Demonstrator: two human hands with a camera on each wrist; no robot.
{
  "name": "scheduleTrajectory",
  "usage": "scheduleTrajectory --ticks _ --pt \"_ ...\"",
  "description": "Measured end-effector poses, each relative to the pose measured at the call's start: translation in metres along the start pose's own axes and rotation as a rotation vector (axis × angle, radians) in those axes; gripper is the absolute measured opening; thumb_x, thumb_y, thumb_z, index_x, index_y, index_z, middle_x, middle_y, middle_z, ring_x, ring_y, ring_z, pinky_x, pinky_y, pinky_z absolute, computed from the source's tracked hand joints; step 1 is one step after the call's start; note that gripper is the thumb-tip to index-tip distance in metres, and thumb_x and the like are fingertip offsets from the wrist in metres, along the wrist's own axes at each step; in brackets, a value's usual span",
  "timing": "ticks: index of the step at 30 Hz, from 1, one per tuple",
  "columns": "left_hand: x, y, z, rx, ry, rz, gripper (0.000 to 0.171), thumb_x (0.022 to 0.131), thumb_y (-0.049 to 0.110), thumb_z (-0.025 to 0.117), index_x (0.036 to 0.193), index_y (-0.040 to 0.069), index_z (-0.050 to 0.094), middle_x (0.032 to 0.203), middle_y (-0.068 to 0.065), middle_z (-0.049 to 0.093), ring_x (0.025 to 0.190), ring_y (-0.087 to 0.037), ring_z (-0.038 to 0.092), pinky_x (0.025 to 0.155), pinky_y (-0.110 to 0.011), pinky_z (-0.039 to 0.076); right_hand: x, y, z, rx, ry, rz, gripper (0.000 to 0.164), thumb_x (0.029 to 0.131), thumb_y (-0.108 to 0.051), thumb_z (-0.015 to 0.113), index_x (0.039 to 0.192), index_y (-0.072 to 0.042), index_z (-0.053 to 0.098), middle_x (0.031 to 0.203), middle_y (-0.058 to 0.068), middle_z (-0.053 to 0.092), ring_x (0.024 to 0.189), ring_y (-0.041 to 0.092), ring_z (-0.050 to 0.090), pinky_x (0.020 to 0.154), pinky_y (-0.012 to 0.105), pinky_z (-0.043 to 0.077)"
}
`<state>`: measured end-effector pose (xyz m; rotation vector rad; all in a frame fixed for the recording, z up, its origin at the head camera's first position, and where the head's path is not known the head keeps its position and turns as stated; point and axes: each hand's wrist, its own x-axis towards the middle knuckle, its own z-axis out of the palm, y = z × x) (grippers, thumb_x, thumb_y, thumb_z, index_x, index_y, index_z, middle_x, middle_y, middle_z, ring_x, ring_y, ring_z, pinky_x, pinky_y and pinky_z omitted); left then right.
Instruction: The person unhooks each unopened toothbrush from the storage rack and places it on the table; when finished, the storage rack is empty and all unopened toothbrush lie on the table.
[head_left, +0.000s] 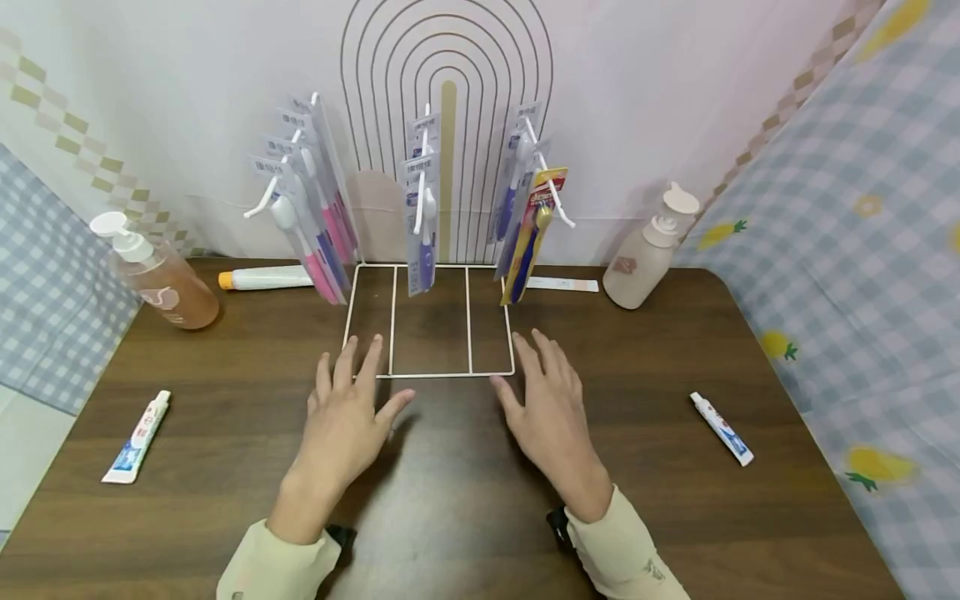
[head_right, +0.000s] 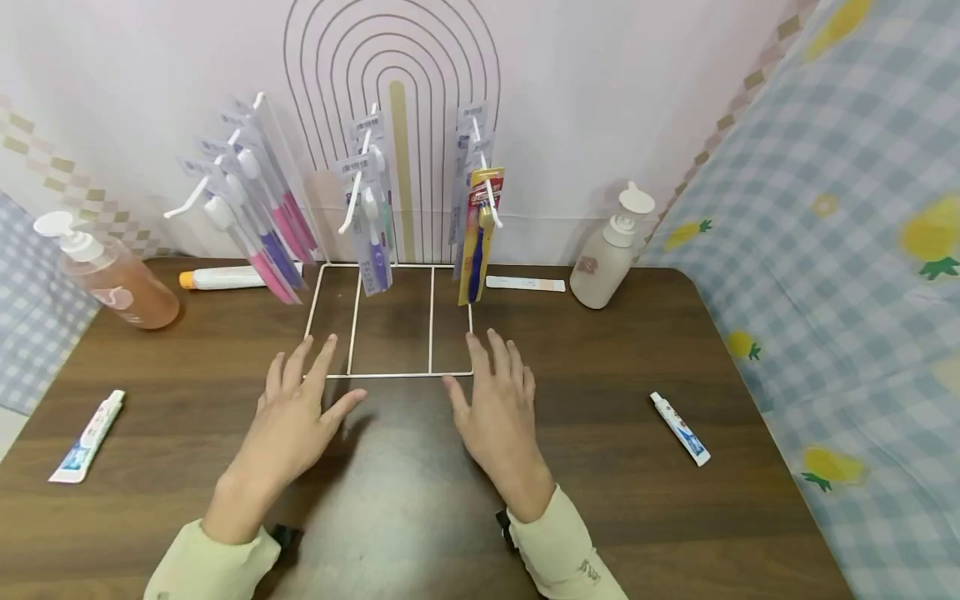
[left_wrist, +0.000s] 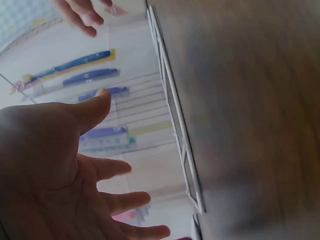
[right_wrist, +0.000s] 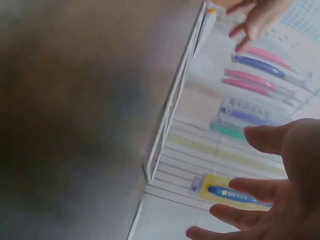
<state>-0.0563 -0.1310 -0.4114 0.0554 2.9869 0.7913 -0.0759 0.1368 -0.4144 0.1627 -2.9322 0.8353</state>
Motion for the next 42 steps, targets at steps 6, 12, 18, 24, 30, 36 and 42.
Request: scheduleTrajectory --ticks 6,12,18,24,30,36,42 --pt "0.014 -0.011 -0.004 -0.019 -0.076 -0.053 0.097 0.116 0.049 0.065 0.181 -0.005 0.015 0.185 -0.036 0.022 0.169 -0.066 0.023 0.125 -0.086 0.036 0.026 -0.002 -0.025 0.131 0.043 0.052 0.073 0.116 -0.041 0.068 0.178 -0.013 0.041 0.184 0.019 0.039 0.164 0.048 0.049 0.129 0.071 0.045" --pt "0.027 -0.021 -0.003 -0.035 -0.094 -0.08 0.1 0.115 0.045 0.069 0.176 -0.015 0.017 0.18 -0.041 0.028 0.162 -0.069 0.032 0.125 -0.083 0.036 0.06 -0.004 -0.051 0.231 0.134 -0.025 0.07 0.116 -0.03 0.07 0.175 -0.004 0.043 0.176 0.025 0.046 0.139 0.043 0.067 0.125 0.064 0.049" --pt "0.039 -0.032 0.0 -0.009 -0.067 -0.069 0.101 0.11 0.042 0.075 0.171 -0.021 0.025 0.172 -0.044 0.038 0.14 -0.067 0.041 0.111 -0.078 0.042 0.096 -0.003 -0.071 0.356 0.173 -0.096 0.066 0.114 -0.025 0.073 0.171 -0.001 0.049 0.164 0.026 0.058 0.113 0.037 0.076 0.097 0.036 0.058" --pt "0.049 -0.037 -0.004 -0.006 -0.071 -0.091 0.094 0.109 0.038 0.078 0.168 -0.02 0.034 0.165 -0.043 0.042 0.139 -0.064 0.041 0.109 -0.075 0.043 0.117 0.005 -0.076 0.536 0.104 -0.118 0.057 0.11 -0.012 0.078 0.163 -0.002 0.059 0.152 0.024 0.067 0.09 0.008 0.066 0.075 0.016 0.047" --pt "0.061 -0.054 0.001 -0.068 -0.056 -0.073 0.096 0.105 0.037 0.084 0.167 -0.021 0.038 0.162 -0.04 0.04 0.137 -0.059 0.039 0.108 -0.071 0.045 0.123 0.006 -0.074 0.718 0.079 -0.135 0.044 0.106 -0.001 0.077 0.148 0.005 0.067 0.135 0.019 0.071 0.076 0.0 0.062 0.064 0.02 0.039" --pt "0.063 -0.06 0.003 -0.108 -0.049 -0.066 0.102 0.102 0.036 0.088 0.168 -0.02 0.036 0.161 -0.038 0.038 0.13 -0.055 0.037 0.111 -0.068 0.041 0.125 0.004 -0.073 0.759 0.065 -0.153 0.031 0.108 0.001 0.074 0.137 0.011 0.067 0.112 -0.009 0.071 0.075 0.0 0.063 0.069 0.019 0.046" --pt "0.059 -0.048 -0.005 -0.082 -0.093 -0.101 0.099 0.105 0.035 0.084 0.171 -0.018 0.033 0.162 -0.038 0.035 0.134 -0.056 0.036 0.115 -0.069 0.041 0.127 0.004 -0.073 0.752 0.081 -0.164 0.018 0.112 0.0 0.068 0.122 0.016 0.067 0.103 -0.007 0.07 0.082 0.002 0.067 0.081 0.018 0.058"
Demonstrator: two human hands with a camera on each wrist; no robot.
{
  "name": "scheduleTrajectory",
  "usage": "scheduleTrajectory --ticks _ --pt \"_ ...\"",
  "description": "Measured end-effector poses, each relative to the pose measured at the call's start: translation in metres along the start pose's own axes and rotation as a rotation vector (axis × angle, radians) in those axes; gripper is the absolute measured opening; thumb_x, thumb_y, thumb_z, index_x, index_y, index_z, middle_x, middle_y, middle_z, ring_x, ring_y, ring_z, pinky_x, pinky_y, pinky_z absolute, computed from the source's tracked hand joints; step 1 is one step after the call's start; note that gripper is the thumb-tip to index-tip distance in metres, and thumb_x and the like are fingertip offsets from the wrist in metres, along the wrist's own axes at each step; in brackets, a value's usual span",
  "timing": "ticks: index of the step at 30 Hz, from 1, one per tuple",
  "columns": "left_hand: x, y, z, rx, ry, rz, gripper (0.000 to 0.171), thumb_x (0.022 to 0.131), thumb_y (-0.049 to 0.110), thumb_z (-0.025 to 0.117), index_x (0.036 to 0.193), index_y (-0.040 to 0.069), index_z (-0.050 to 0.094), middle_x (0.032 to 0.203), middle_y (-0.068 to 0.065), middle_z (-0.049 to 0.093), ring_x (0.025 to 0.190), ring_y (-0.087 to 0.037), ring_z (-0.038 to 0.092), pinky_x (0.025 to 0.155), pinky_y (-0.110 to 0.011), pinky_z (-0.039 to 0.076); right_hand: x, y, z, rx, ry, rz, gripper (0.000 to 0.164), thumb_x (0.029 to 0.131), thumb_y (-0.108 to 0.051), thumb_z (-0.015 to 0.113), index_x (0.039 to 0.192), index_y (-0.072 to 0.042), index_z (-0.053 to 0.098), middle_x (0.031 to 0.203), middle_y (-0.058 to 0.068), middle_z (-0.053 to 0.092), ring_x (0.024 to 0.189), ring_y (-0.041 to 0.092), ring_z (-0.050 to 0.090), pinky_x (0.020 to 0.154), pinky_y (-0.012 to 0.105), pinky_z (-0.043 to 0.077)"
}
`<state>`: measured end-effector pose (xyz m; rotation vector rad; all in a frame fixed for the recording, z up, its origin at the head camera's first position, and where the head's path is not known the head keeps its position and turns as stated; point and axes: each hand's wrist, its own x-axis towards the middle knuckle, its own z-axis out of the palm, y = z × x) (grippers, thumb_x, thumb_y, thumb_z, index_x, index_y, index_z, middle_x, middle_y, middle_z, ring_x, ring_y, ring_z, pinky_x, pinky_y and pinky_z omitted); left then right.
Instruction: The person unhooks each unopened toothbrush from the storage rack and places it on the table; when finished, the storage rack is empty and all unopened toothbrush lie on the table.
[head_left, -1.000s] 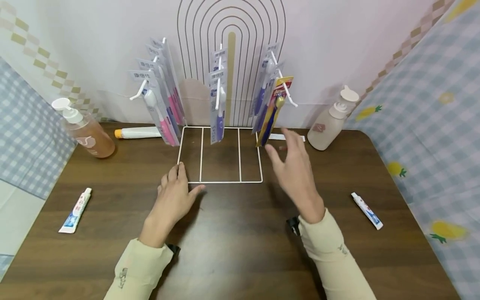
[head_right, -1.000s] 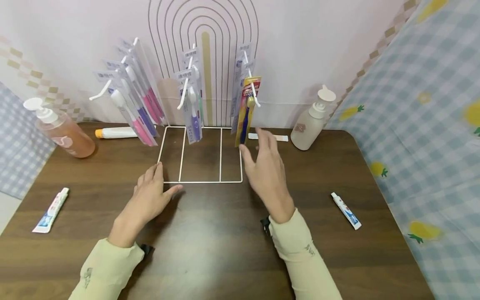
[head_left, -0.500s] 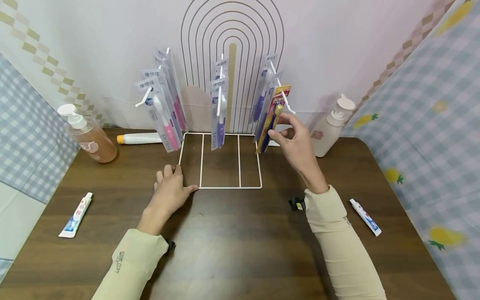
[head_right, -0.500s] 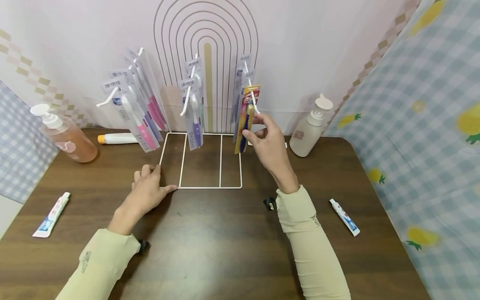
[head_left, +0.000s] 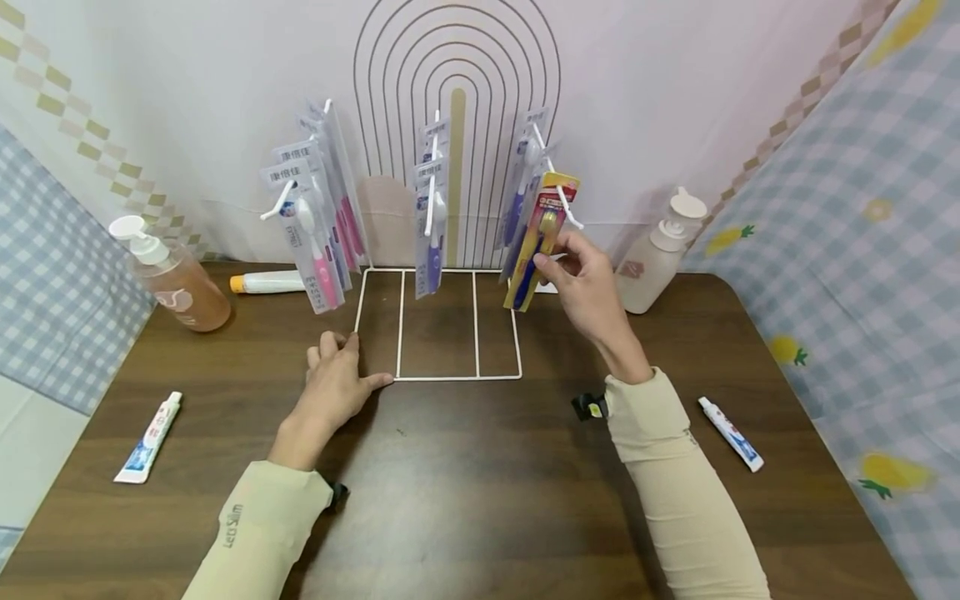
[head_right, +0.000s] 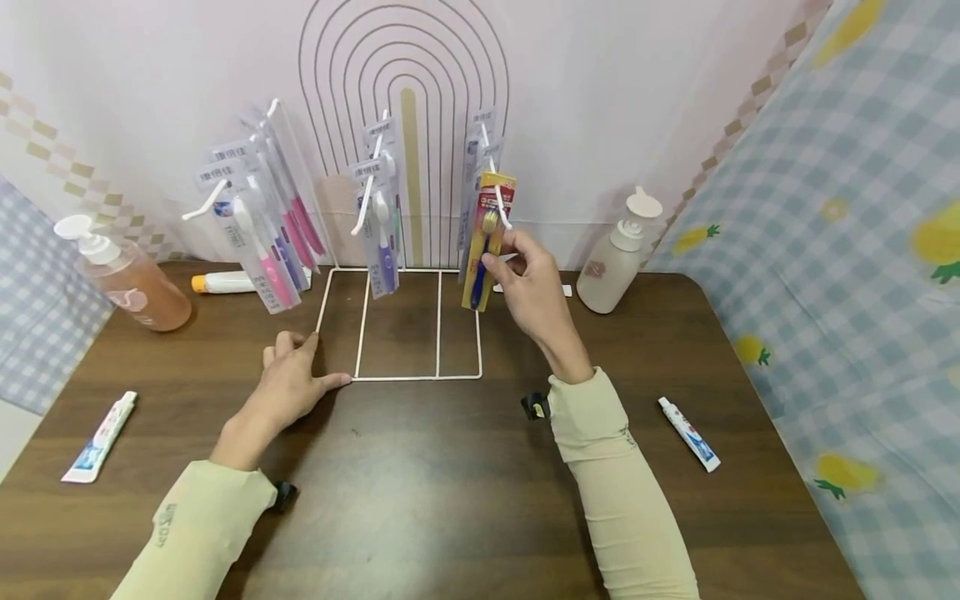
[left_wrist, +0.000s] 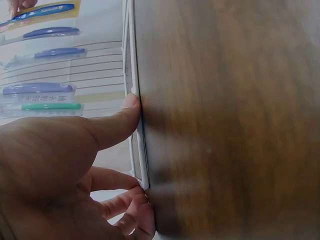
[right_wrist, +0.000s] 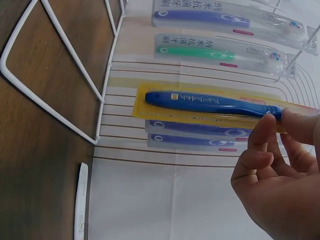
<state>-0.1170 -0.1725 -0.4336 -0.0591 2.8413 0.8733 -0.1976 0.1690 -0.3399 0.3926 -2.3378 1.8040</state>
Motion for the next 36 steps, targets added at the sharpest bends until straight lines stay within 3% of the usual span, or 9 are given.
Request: scheduleTrajectory --ticks 5,9,13,16,21,27,36 --pt "0.0 -0.007 0.004 0.006 -0.003 0.005 0.099 0.106 0.037 0.083 0.171 -0.018 0.032 0.163 -0.039 0.035 0.132 -0.057 0.036 0.113 -0.07 0.042 -0.003 0.0 -0.004 0.064 0.033 0.026 0.008 0.113 0.004 0.064 0.114 0.012 0.066 0.098 -0.01 0.068 0.081 0.001 0.066 0.08 0.017 0.06" --pt "-0.003 -0.003 0.002 0.03 -0.017 -0.001 0.098 0.107 0.036 0.082 0.17 -0.019 0.032 0.161 -0.04 0.035 0.133 -0.059 0.037 0.112 -0.071 0.042 -0.005 0.0 -0.01 0.123 0.063 0.047 0.006 0.113 0.005 0.062 0.109 0.006 0.066 0.09 -0.013 0.067 0.078 0.001 0.066 0.076 0.017 0.06" --pt "-0.004 0.002 0.0 0.046 -0.023 -0.004 0.096 0.109 0.037 0.08 0.17 -0.019 0.032 0.161 -0.039 0.035 0.134 -0.06 0.037 0.112 -0.071 0.043 -0.005 0.007 -0.021 0.035 0.066 0.076 0.014 0.115 0.001 0.062 0.109 0.013 0.067 0.081 -0.013 0.066 0.073 0.001 0.061 0.067 0.016 0.053" --pt "-0.004 0.004 -0.001 0.048 -0.027 -0.008 0.096 0.109 0.036 0.079 0.17 -0.019 0.031 0.161 -0.039 0.034 0.134 -0.059 0.037 0.113 -0.071 0.043 -0.008 0.021 -0.029 -0.072 0.033 0.151 0.023 0.115 -0.004 0.064 0.119 0.018 0.072 0.078 -0.01 0.064 0.07 0.003 0.058 0.062 0.017 0.046" --pt "-0.003 0.003 0.0 0.053 -0.035 -0.007 0.097 0.11 0.036 0.078 0.171 -0.02 0.029 0.162 -0.04 0.032 0.134 -0.059 0.036 0.114 -0.071 0.042 -0.02 0.055 -0.031 -0.179 -0.055 0.344 0.029 0.116 -0.009 0.065 0.13 0.014 0.075 0.077 -0.003 0.064 0.066 0.006 0.056 0.059 0.02 0.042" --pt "-0.002 0.004 -0.001 0.06 -0.035 0.003 0.098 0.11 0.037 0.078 0.171 -0.02 0.028 0.162 -0.04 0.032 0.133 -0.059 0.036 0.108 -0.069 0.045 -0.032 0.084 -0.023 -0.187 -0.105 0.483 0.027 0.115 -0.009 0.066 0.123 0.016 0.076 0.072 0.001 0.063 0.063 0.007 0.053 0.056 0.021 0.038" --pt "-0.001 0.003 0.0 0.063 -0.025 0.004 0.098 0.109 0.039 0.078 0.171 -0.02 0.029 0.161 -0.039 0.033 0.133 -0.059 0.037 0.106 -0.069 0.045 -0.042 0.094 -0.009 -0.186 -0.18 0.611 0.028 0.114 -0.009 0.068 0.124 0.015 0.078 0.074 0.0 0.07 0.065 0.006 0.062 0.059 0.02 0.051"
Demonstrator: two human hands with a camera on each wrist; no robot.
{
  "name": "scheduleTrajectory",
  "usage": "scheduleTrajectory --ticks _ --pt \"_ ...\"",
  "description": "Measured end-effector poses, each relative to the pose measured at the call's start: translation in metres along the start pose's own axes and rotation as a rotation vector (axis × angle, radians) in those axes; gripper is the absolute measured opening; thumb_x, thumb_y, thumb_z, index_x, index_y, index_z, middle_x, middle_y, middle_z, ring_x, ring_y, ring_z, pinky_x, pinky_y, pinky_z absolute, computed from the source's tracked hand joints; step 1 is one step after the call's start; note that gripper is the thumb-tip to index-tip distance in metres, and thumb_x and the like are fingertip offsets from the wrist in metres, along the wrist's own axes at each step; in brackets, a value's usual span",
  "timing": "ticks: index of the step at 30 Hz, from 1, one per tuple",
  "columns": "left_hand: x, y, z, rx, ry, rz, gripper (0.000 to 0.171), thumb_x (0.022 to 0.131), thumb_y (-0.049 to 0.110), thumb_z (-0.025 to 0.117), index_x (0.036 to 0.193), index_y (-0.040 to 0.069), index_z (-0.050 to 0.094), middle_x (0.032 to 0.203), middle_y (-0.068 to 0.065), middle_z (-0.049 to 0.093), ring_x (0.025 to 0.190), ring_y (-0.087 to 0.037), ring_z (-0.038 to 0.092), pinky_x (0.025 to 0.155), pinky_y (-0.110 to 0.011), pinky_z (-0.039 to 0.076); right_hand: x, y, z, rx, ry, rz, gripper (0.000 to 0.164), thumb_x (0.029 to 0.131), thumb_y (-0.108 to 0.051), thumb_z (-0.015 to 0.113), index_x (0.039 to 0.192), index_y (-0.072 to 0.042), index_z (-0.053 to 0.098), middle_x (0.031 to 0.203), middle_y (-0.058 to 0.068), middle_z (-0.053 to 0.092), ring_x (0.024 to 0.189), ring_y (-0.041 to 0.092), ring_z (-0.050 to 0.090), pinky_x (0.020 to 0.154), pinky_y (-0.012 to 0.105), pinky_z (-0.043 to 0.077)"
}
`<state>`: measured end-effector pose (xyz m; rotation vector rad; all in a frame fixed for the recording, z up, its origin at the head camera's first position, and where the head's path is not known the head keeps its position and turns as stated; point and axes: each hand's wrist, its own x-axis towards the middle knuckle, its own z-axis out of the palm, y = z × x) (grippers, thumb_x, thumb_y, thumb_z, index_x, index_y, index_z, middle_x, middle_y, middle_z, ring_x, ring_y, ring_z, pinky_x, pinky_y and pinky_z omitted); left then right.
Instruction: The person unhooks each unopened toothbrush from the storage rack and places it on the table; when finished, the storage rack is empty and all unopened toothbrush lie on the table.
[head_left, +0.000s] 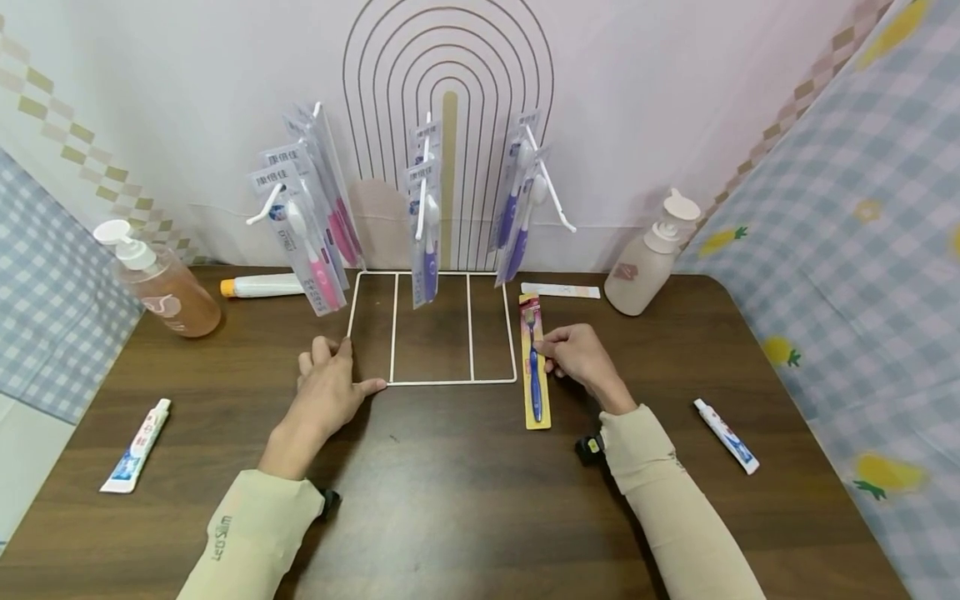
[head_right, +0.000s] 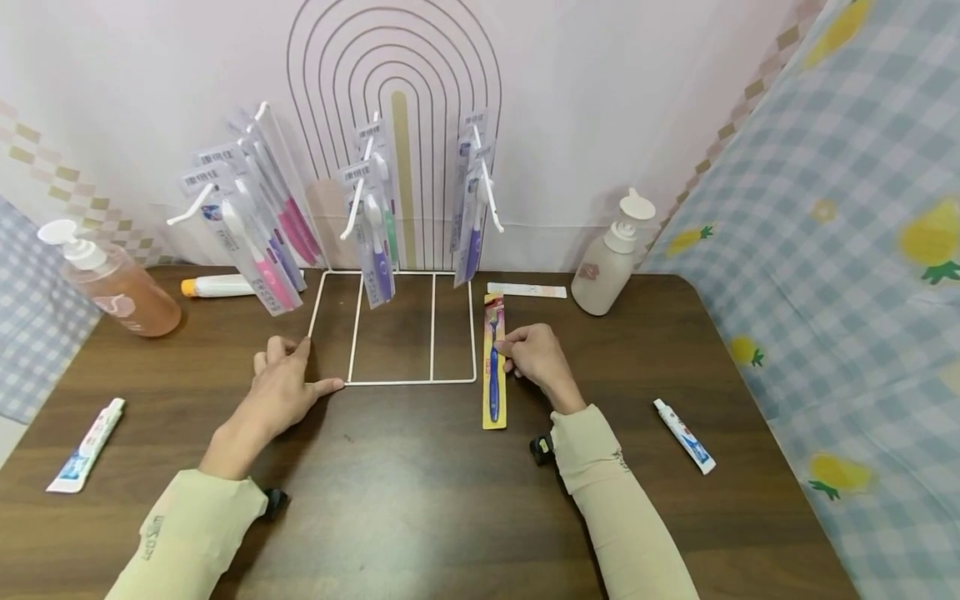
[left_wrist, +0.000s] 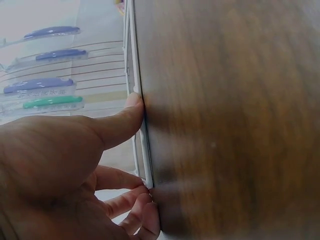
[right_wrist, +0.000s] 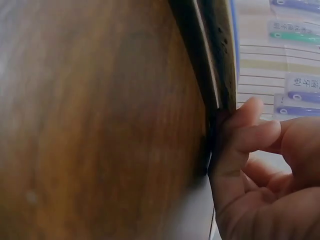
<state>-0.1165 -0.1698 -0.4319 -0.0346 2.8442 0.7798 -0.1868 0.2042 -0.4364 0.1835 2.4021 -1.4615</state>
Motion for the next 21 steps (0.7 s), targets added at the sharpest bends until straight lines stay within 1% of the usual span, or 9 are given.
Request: scheduleTrajectory --ticks 3,6,11,13,16,21 --pt "-0.0001 0.0003 0.0002 0.003 0.007 0.004 0.098 0.109 0.039 0.078 0.171 -0.02 0.029 0.16 -0.039 0.034 0.132 -0.059 0.037 0.104 -0.068 0.046 -0.0013 0.0004 0.003 0.024 0.018 0.019 0.026 0.112 -0.008 0.071 0.121 0.015 0.08 0.075 0.0 0.072 0.064 0.006 0.065 0.059 0.019 0.053" --pt "-0.0007 0.0006 0.0 0.0 0.006 0.001 0.098 0.109 0.038 0.078 0.171 -0.02 0.029 0.16 -0.039 0.033 0.132 -0.059 0.037 0.104 -0.069 0.046 -0.0028 -0.0006 0.0044 0.051 0.026 0.052 0.025 0.111 -0.008 0.072 0.118 0.014 0.081 0.077 0.002 0.075 0.064 0.006 0.067 0.06 0.018 0.057" --pt "-0.0015 0.0009 -0.0018 -0.002 -0.002 -0.008 0.098 0.11 0.038 0.078 0.171 -0.02 0.027 0.16 -0.039 0.032 0.133 -0.059 0.035 0.106 -0.07 0.045 -0.0038 -0.0031 0.0052 0.086 0.013 0.093 0.026 0.112 -0.006 0.069 0.121 0.015 0.081 0.09 0.005 0.08 0.067 0.006 0.072 0.063 0.02 0.063" --pt "-0.0018 0.0009 -0.0021 -0.001 -0.002 -0.01 0.098 0.11 0.038 0.078 0.171 -0.02 0.027 0.16 -0.039 0.033 0.134 -0.059 0.034 0.106 -0.07 0.045 -0.0037 -0.0039 0.0058 0.096 0.009 0.101 0.026 0.112 -0.005 0.068 0.122 0.015 0.08 0.092 0.006 0.08 0.067 0.007 0.072 0.064 0.02 0.064" --pt "-0.0017 0.001 -0.0018 0.002 -0.003 -0.009 0.099 0.11 0.039 0.077 0.171 -0.02 0.027 0.159 -0.039 0.033 0.134 -0.059 0.034 0.105 -0.07 0.045 -0.004 -0.0044 0.0064 0.106 0.016 0.114 0.025 0.111 -0.005 0.069 0.121 0.016 0.08 0.09 0.006 0.079 0.067 0.007 0.072 0.064 0.021 0.064" --pt "-0.0001 0.0016 -0.0005 0.009 -0.01 -0.003 0.098 0.11 0.039 0.077 0.171 -0.02 0.027 0.161 -0.04 0.032 0.135 -0.06 0.035 0.104 -0.07 0.046 -0.0044 -0.0048 0.0051 0.11 0.039 0.131 0.025 0.11 -0.006 0.073 0.12 0.015 0.081 0.078 0.003 0.077 0.062 0.005 0.07 0.062 0.02 0.063"
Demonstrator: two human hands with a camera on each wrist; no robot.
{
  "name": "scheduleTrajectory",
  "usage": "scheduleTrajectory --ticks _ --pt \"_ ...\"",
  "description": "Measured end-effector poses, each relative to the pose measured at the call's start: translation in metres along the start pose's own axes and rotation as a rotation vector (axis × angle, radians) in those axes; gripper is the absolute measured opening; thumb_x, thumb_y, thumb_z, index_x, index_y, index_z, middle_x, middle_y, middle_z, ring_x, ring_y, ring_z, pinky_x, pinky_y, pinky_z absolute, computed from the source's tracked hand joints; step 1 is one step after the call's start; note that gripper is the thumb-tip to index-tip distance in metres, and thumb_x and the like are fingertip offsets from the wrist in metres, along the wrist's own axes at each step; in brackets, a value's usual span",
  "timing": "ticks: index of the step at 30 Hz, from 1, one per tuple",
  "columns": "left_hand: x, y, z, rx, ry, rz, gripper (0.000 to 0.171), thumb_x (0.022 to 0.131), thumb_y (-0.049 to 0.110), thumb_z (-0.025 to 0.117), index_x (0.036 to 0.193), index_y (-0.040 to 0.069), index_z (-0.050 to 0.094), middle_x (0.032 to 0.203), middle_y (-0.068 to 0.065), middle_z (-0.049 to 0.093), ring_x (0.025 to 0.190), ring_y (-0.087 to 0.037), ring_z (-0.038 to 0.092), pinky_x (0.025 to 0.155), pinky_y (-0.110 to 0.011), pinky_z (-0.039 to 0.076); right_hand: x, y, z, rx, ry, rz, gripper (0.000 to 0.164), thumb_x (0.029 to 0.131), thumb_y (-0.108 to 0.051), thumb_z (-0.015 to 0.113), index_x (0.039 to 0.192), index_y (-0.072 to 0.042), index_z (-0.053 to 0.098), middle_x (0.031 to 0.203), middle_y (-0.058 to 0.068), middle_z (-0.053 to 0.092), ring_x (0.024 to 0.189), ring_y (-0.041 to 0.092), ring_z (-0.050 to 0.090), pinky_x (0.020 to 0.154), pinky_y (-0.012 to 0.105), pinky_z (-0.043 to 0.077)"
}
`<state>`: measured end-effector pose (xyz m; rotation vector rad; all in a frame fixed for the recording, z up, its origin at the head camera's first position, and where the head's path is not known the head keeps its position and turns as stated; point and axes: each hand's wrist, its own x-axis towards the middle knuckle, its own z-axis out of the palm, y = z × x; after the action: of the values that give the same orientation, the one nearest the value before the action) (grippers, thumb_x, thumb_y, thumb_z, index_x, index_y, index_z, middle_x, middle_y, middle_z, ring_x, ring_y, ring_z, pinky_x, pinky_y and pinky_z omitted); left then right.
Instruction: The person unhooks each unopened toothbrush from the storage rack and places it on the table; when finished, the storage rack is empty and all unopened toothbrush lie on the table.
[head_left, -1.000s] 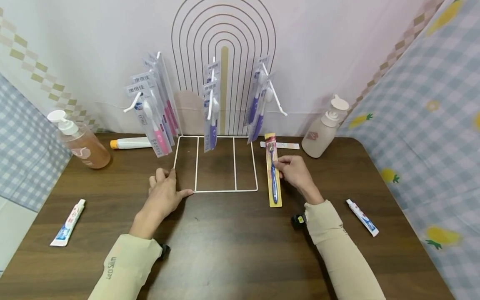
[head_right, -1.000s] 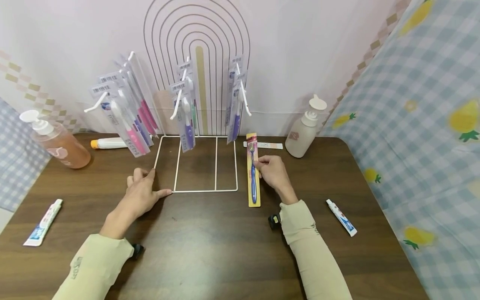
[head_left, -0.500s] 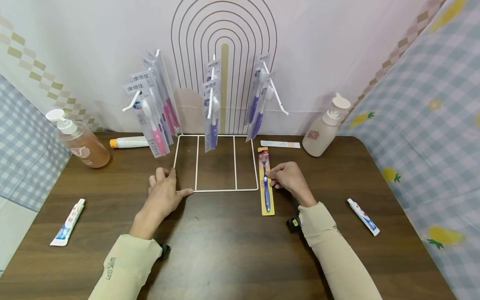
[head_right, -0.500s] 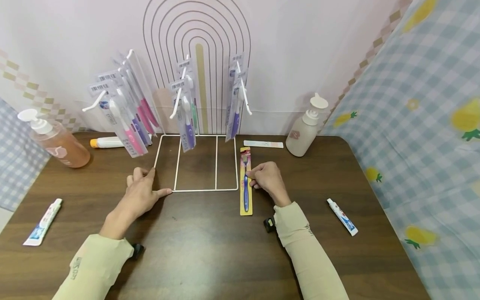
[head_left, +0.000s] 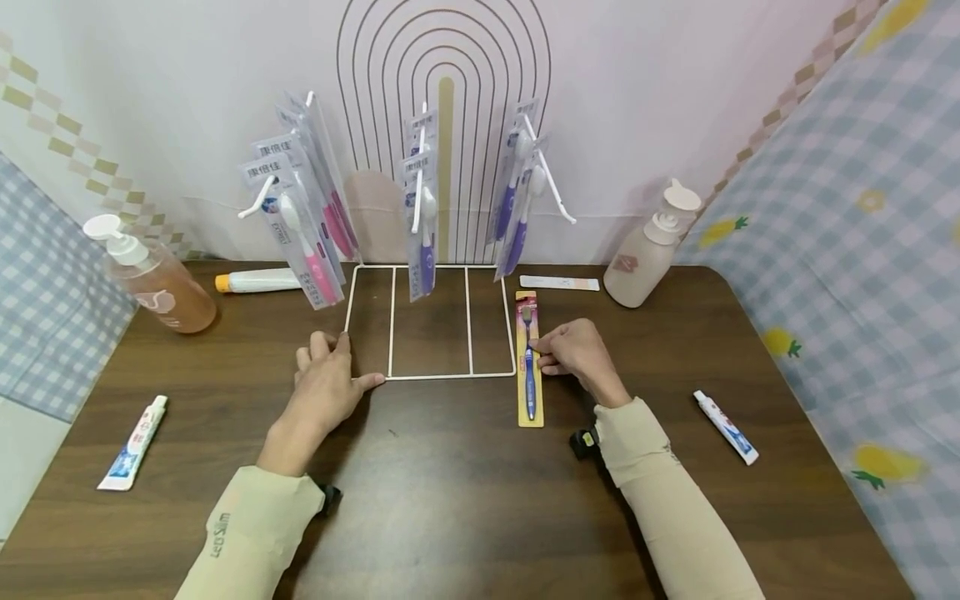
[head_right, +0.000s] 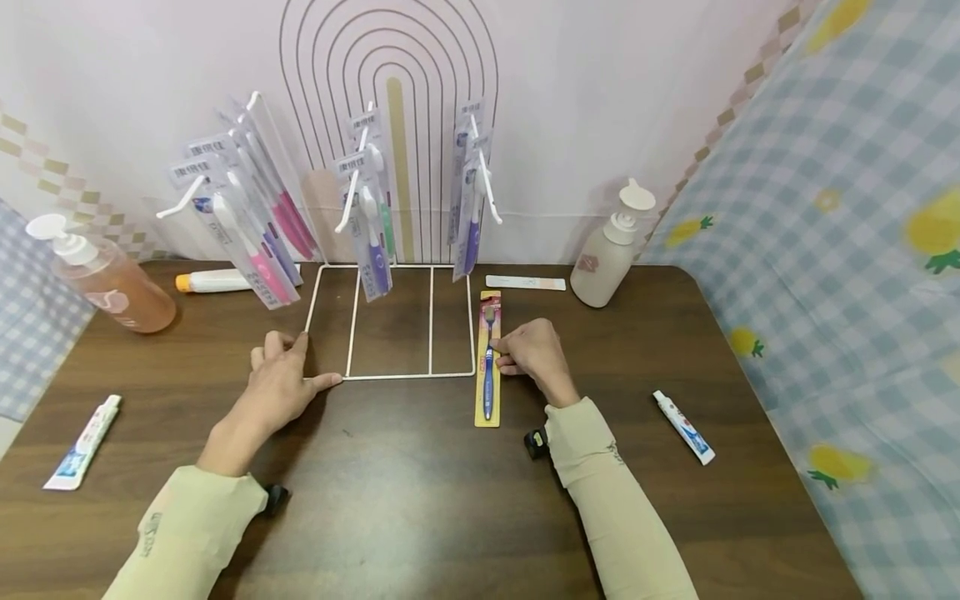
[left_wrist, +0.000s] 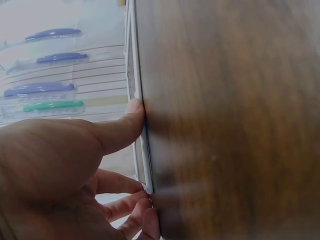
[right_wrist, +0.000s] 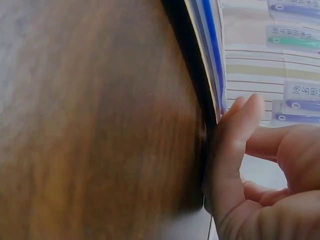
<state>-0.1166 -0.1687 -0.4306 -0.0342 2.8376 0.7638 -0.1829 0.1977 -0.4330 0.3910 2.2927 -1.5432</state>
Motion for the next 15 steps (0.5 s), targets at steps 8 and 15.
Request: scheduleTrajectory --ticks 8,15 --pt "0.0011 0.0046 -0.0012 -0.009 -0.01 -0.008 0.097 0.111 0.039 0.075 0.172 -0.018 0.026 0.164 -0.038 0.031 0.138 -0.06 0.034 0.106 -0.072 0.046 -0.0011 -0.0014 -0.0024 -0.018 0.009 -0.024 0.025 0.109 -0.005 0.074 0.119 0.016 0.081 0.075 0.002 0.075 0.061 0.004 0.068 0.062 0.019 0.062" --pt "-0.0011 0.0024 -0.0006 -0.031 0.007 -0.017 0.095 0.11 0.034 0.078 0.172 -0.019 0.028 0.163 -0.037 0.032 0.139 -0.058 0.034 0.107 -0.074 0.045 -0.0014 0.0011 0.0005 -0.039 -0.011 -0.032 0.025 0.11 -0.006 0.073 0.119 0.015 0.082 0.079 0.003 0.076 0.062 0.006 0.069 0.062 0.02 0.063"
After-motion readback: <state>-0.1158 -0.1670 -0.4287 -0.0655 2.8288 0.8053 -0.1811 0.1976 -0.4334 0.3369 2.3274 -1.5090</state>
